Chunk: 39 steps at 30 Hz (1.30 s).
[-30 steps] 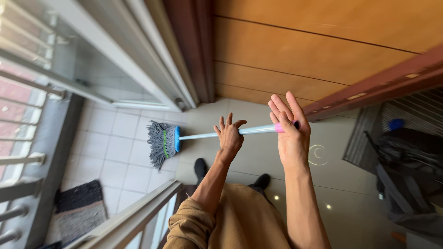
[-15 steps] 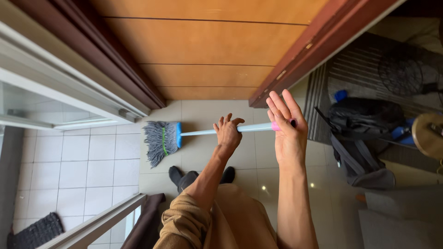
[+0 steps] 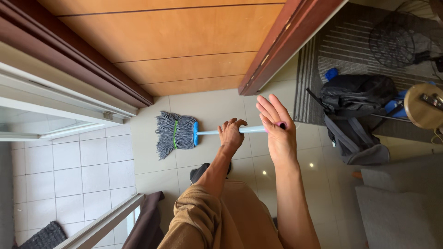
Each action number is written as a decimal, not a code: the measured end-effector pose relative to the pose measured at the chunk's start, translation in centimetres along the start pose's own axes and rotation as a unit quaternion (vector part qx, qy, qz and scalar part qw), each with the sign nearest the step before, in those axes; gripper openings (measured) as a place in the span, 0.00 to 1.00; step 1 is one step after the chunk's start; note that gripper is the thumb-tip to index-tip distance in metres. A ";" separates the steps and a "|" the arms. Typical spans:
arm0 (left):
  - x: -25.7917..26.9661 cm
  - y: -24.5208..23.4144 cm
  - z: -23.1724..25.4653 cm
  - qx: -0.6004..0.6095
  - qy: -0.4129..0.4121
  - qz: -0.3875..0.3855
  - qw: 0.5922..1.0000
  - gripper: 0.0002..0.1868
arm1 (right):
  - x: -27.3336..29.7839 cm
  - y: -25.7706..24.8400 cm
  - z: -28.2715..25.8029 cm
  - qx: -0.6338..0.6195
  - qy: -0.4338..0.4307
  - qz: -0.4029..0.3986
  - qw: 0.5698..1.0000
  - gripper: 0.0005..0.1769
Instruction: The person mops the tiled floor of a balcony and then mops the floor area inside the doorway using a mop.
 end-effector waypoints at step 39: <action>19.3 -3.4 -22.0 0.042 -0.168 0.147 0.974 0.19 | 21.5 11.6 9.3 0.310 0.020 -0.192 0.931 0.25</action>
Point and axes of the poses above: each hand's wrist, its own x-axis away from the middle knuckle, its own y-axis out of the palm, z = x × y, the point moved 3 cm from there along -x, towards the middle knuckle, and after that the axes turned 5 degrees about x, right-handed, at the moved point
